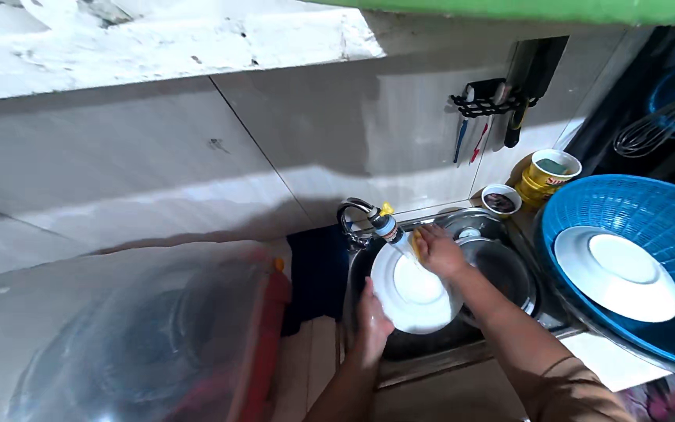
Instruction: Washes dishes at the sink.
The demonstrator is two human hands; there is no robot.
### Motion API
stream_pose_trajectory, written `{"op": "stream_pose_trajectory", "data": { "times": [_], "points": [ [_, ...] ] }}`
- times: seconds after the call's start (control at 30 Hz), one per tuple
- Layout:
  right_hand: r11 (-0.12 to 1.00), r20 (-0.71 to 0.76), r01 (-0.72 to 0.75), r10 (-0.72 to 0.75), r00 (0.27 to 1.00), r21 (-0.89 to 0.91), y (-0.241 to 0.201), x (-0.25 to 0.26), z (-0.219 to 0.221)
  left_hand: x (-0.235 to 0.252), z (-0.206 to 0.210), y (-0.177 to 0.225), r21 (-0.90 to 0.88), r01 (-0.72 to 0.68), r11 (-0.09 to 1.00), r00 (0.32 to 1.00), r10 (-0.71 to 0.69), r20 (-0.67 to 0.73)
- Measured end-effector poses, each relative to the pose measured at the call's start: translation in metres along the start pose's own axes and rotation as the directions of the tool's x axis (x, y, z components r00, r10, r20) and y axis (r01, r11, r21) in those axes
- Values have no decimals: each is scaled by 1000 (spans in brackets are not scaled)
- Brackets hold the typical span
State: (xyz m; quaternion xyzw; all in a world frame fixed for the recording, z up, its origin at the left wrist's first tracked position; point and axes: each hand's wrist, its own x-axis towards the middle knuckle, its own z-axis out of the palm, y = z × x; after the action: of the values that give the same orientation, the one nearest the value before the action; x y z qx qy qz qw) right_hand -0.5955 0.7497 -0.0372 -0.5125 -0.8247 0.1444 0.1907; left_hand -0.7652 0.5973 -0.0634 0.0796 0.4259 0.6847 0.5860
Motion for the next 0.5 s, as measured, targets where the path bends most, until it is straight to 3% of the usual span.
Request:
{"op": "stream_pose_trajectory", "data": {
  "times": [0.13, 0.23, 0.4, 0.5],
  "points": [
    [970, 26, 223, -221, 975, -99, -55, -12, 0, 10, 3, -16, 30, -19, 999, 999, 18, 45],
    [924, 95, 350, -338, 936, -153, -65, -20, 4, 16, 6, -23, 11, -72, 997, 995, 71, 74],
    [956, -46, 275, -280, 959, -101, -29, 6, 4, 11, 14, -16, 37, -23, 999, 998, 21, 52],
    [961, -29, 245, -250, 968, -125, -48, -10, 0, 12, 26, -17, 62, -45, 997, 998, 43, 40]
  ]
}}
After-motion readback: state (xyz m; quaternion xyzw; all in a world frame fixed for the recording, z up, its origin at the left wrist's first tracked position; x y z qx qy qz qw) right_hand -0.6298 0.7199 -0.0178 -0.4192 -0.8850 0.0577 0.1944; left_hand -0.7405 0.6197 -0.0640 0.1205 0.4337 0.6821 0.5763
